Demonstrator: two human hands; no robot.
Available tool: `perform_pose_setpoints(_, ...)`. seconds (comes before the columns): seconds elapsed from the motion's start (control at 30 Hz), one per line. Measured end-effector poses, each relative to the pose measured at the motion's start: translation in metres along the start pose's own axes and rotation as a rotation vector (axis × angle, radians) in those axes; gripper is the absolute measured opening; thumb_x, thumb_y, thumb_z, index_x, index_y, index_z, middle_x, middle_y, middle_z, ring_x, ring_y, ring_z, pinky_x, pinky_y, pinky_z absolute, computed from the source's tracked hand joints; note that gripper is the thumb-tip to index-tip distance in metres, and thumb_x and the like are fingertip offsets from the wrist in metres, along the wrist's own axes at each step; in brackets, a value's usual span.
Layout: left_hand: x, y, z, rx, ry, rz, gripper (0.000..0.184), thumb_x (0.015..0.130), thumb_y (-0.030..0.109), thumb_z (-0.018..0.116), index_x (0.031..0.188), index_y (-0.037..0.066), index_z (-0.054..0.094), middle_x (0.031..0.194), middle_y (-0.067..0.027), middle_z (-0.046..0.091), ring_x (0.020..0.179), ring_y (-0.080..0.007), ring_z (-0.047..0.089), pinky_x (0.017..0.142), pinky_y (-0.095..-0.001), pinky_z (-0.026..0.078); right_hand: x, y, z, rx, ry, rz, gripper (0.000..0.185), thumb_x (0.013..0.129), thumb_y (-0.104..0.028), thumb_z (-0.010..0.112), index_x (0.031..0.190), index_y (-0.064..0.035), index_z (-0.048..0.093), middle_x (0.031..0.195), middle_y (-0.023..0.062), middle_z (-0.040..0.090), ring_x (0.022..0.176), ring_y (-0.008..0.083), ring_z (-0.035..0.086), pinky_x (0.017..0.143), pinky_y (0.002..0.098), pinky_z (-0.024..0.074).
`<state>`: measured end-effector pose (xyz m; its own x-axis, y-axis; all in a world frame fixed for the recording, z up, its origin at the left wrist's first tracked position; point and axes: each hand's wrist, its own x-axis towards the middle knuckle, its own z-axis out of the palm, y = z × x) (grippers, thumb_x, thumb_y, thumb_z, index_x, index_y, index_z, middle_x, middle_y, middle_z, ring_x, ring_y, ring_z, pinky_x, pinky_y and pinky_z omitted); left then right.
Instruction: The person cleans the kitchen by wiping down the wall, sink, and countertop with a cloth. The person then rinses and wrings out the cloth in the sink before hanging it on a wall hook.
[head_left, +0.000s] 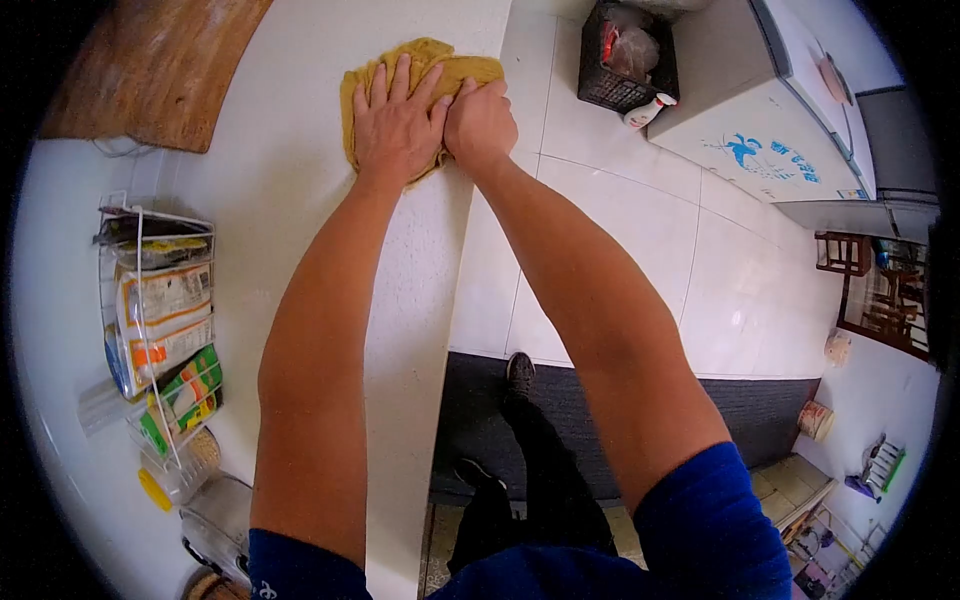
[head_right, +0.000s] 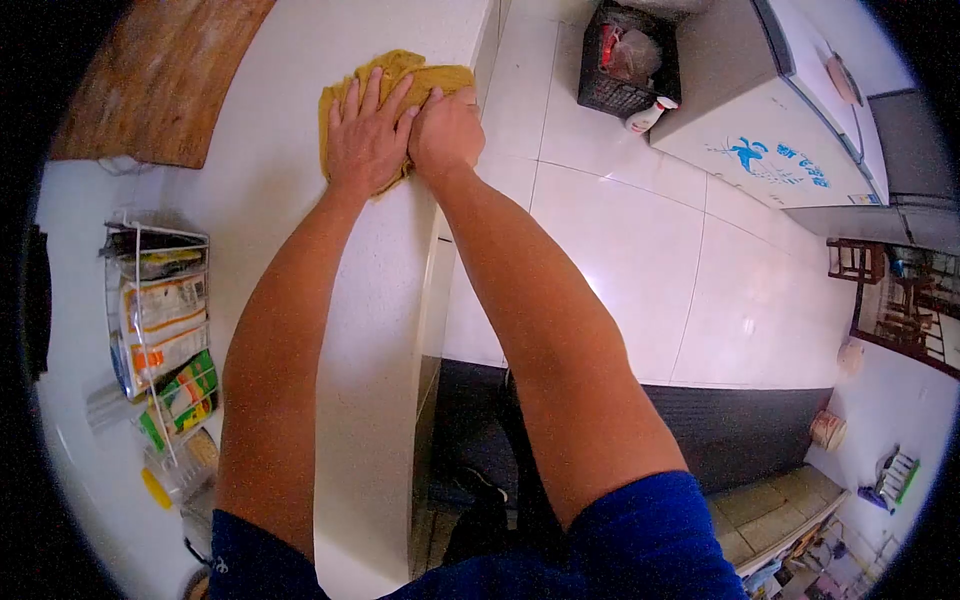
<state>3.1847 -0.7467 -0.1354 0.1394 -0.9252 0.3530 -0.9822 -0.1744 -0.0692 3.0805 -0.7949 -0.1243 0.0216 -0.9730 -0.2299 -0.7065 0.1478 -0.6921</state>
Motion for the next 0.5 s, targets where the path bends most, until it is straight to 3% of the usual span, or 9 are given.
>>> perform_pose_setpoints(0.07,-0.002,-0.001,-0.002,-0.008,-0.01,0.011,0.051,0.104,0.043,0.043,0.153,0.029,0.043,0.161,-0.0109,0.036,0.146,-0.0371,0.032,0.118,-0.0546,0.024,-0.001,-0.004,-0.003,0.021,0.029,-0.017,0.04,0.105,-0.039,0.042,0.117,-0.0003,0.045,0.116,0.025,0.063,0.104,0.0394,0.066,0.088,0.0466,0.0538)
perform_pose_setpoints(0.17,-0.03,0.007,-0.014,-0.01,-0.032,-0.027,0.052,0.104,0.042,0.042,0.154,0.026,0.043,0.162,-0.0109,0.034,0.147,-0.0362,0.031,0.119,-0.0542,0.023,-0.024,0.006,-0.003,-0.047,0.041,-0.044,0.048,0.105,-0.041,0.042,0.129,0.0004,0.042,0.117,0.0243,0.063,0.106,0.0391,0.066,0.089,0.0471,0.0533)
perform_pose_setpoints(0.27,-0.08,0.017,-0.039,0.013,-0.081,-0.047,0.055,0.105,0.042,0.04,0.156,0.022,0.039,0.163,-0.0105,0.031,0.148,-0.0352,0.029,0.12,-0.0536,0.021,-0.073,0.028,-0.005,-0.052,-0.017,-0.07,0.063,0.104,-0.043,0.044,0.15,-0.0029,0.028,0.119,0.0231,0.063,0.109,0.0393,0.064,0.09,0.0489,0.0523)
perform_pose_setpoints(0.3,-0.1,0.02,-0.047,0.002,-0.139,-0.08,0.056,0.105,0.044,0.035,0.156,0.022,0.038,0.165,-0.0089,0.027,0.151,-0.0324,0.023,0.123,-0.0522,0.012,-0.094,0.036,-0.003,-0.027,-0.021,-0.074,0.068,0.104,-0.043,0.044,0.155,-0.0047,0.023,0.12,0.0228,0.062,0.11,0.0396,0.063,0.09,0.0496,0.0521)
perform_pose_setpoints(0.4,-0.175,0.023,-0.089,-0.038,-0.233,-0.088,0.058,0.106,0.043,0.034,0.158,0.017,0.035,0.166,-0.0112,0.024,0.152,-0.0332,0.02,0.123,-0.0534,0.009,-0.174,0.059,-0.002,0.035,-0.08,-0.063,0.066,0.104,-0.042,0.043,0.156,-0.0069,0.023,0.122,0.0237,0.06,0.107,0.0424,0.062,0.089,0.0514,0.0518)
perform_pose_setpoints(0.5,-0.257,0.025,-0.129,-0.048,-0.337,-0.09,0.059,0.105,0.041,0.036,0.158,0.015,0.034,0.168,-0.0111,0.018,0.154,-0.0343,0.015,0.124,-0.0526,0.006,-0.263,0.077,-0.004,0.001,-0.191,0.0,0.07,0.105,-0.041,0.042,0.159,-0.01,0.011,0.121,0.0236,0.057,0.106,0.0436,0.062,0.087,0.0536,0.0519)
